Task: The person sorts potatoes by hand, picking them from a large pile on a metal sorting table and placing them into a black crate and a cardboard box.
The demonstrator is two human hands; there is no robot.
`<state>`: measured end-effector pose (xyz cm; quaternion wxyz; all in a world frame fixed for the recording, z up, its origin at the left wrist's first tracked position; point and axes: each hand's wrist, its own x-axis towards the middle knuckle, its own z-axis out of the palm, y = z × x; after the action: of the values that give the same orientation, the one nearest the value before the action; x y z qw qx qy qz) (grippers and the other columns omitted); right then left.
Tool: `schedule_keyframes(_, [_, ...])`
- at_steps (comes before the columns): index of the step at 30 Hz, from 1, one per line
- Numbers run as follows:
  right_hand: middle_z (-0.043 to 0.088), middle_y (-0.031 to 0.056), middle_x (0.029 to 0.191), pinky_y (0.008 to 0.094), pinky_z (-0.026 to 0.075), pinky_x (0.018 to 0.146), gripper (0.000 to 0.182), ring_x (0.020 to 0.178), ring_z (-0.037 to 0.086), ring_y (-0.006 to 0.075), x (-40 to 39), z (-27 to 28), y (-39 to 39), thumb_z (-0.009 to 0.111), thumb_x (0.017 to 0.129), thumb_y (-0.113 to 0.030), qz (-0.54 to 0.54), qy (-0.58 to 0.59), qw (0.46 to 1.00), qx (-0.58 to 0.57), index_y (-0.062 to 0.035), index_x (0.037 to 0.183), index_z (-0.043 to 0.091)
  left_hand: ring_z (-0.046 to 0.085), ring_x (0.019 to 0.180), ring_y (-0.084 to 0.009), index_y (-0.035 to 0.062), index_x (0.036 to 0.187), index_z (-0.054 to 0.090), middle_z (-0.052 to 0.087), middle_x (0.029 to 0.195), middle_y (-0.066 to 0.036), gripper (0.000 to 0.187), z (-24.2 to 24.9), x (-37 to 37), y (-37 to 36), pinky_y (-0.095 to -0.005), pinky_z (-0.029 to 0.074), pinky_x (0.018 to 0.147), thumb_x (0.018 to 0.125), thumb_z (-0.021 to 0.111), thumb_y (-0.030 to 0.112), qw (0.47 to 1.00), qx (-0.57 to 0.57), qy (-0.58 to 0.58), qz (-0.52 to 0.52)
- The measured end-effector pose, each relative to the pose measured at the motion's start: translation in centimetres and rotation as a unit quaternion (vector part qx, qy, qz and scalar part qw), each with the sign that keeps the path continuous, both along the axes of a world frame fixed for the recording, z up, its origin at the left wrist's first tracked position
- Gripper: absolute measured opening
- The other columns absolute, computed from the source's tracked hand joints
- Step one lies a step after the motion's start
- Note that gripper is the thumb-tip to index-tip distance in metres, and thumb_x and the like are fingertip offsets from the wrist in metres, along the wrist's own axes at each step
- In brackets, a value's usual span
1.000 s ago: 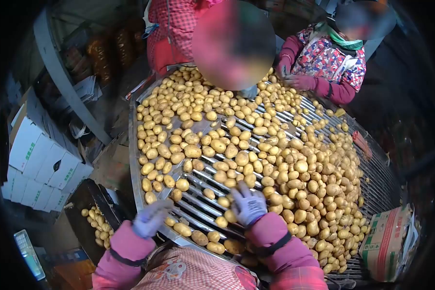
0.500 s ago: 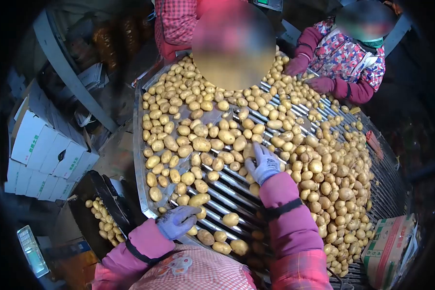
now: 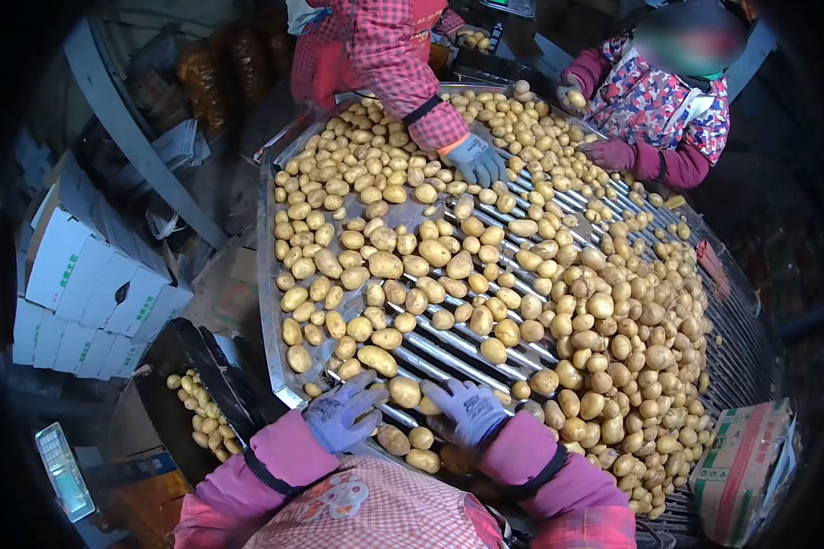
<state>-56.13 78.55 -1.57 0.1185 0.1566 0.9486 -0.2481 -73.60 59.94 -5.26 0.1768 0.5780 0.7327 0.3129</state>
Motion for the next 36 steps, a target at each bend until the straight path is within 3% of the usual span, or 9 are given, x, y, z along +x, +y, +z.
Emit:
schedule_keyframes(11, [0.059,0.0151,0.093,0.0446,0.048,0.074,0.04,0.09,0.06,0.032,-6.1,-2.2,-0.5,0.062,0.083,-0.037,0.136,0.077,0.982,0.102,-0.0145,0.115,0.055,0.053,0.114,-0.036,0.0021,0.112,0.061,0.053,0.123,-0.021,0.031,-0.8,-0.4,0.4,-0.0422,0.048,0.093,0.084,0.061,0.015,0.997,-0.046,-0.056,0.025])
schedule_keyframes(13, [0.06,0.01,0.1,0.0414,0.049,0.078,0.043,0.094,0.06,0.0291,-6.2,-2.1,1.4,0.062,0.086,-0.034,0.004,0.092,0.977,-0.195,-0.0148,0.123,0.053,0.054,0.114,-0.0358,0.0015,0.117,0.058,0.053,0.123,-0.021,0.035,-0.7,-0.4,0.6,-0.0411,0.047,0.095,0.085,0.059,0.016,0.995,-0.025,-0.086,0.04])
schedule_keyframes(17, [0.053,0.0064,0.123,0.0357,0.047,0.091,0.056,0.105,0.056,0.0211,-4.9,0.8,2.4,0.056,0.093,-0.034,-0.249,0.1,0.694,-0.668,-0.0075,0.138,0.039,0.054,0.114,-0.0347,0.0005,0.121,0.054,0.052,0.125,-0.021,0.039,1.2,-0.9,1.6,-0.0437,0.046,0.096,0.086,0.057,0.017,0.992,-0.017,-0.106,0.064])
schedule_keyframes(20, [0.048,0.0072,0.13,0.0375,0.047,0.091,0.058,0.108,0.055,0.0222,-5.0,0.1,2.1,0.054,0.094,-0.035,-0.258,0.127,0.618,-0.732,-0.0101,0.141,0.034,0.057,0.112,-0.0321,0.0049,0.12,0.052,0.048,0.129,-0.019,0.041,3.8,-2.2,4.9,-0.0448,0.048,0.09,0.083,0.059,0.021,0.99,-0.137,0.024,0.002])
schedule_keyframes(25, [0.042,0.0149,0.138,0.0423,0.045,0.096,0.054,0.12,0.05,0.0288,-5.6,-0.3,1.5,0.047,0.097,-0.037,-0.321,0.137,0.665,-0.66,-0.0113,0.142,0.032,0.061,0.102,-0.0324,0.01,0.127,0.048,0.047,0.129,-0.015,0.056,6.3,-3.2,9.6,-0.0431,0.052,0.079,0.077,0.067,0.025,0.912,-0.377,0.149,-0.063])
schedule_keyframes(27, [0.043,0.0157,0.138,0.0437,0.043,0.099,0.056,0.12,0.05,0.0299,-5.0,-1.4,1.9,0.044,0.098,-0.043,-0.33,0.162,0.513,-0.775,-0.0101,0.141,0.032,0.061,0.104,-0.0304,0.0105,0.127,0.05,0.046,0.131,-0.015,0.058,6.7,-3.1,10.6,-0.0425,0.053,0.079,0.075,0.071,0.028,0.897,-0.404,0.171,-0.058])
schedule_keyframes(31, [0.052,0.0151,0.128,0.0392,0.046,0.096,0.062,0.114,0.054,0.0266,-5.0,-1.3,3.3,0.064,0.088,-0.03,-0.311,0.17,0.759,-0.546,-0.0062,0.138,0.036,0.062,0.097,-0.0273,0.0083,0.117,0.056,0.055,0.119,-0.013,0.053,5.4,-4.6,9.6,-0.0403,0.052,0.081,0.073,0.074,0.032,0.877,-0.414,0.21,-0.123])
schedule_keyframes(34, [0.052,0.0134,0.126,0.0368,0.046,0.095,0.064,0.113,0.055,0.0228,-6.2,0.6,3.7,0.065,0.088,-0.027,-0.359,0.172,0.736,-0.547,-0.0056,0.14,0.034,0.057,0.089,-0.0242,0.0043,0.11,0.057,0.06,0.098,-0.009,0.043,3.1,-6.9,8.1,-0.038,0.049,0.082,0.083,0.063,0.037,0.878,-0.26,-0.398,0.063])
schedule_keyframes(36, [0.044,0.0147,0.136,0.0364,0.044,0.097,0.064,0.12,0.048,0.0223,-6.7,1.2,3.5,0.049,0.095,-0.031,-0.268,0.21,0.77,-0.539,-0.0051,0.147,0.023,0.058,0.103,-0.0269,0.0046,0.114,0.055,0.059,0.107,-0.01,0.038,5.4,-5.7,6.3,-0.0442,0.047,0.092,0.09,0.053,0.034,0.64,-0.016,-0.754,0.148])
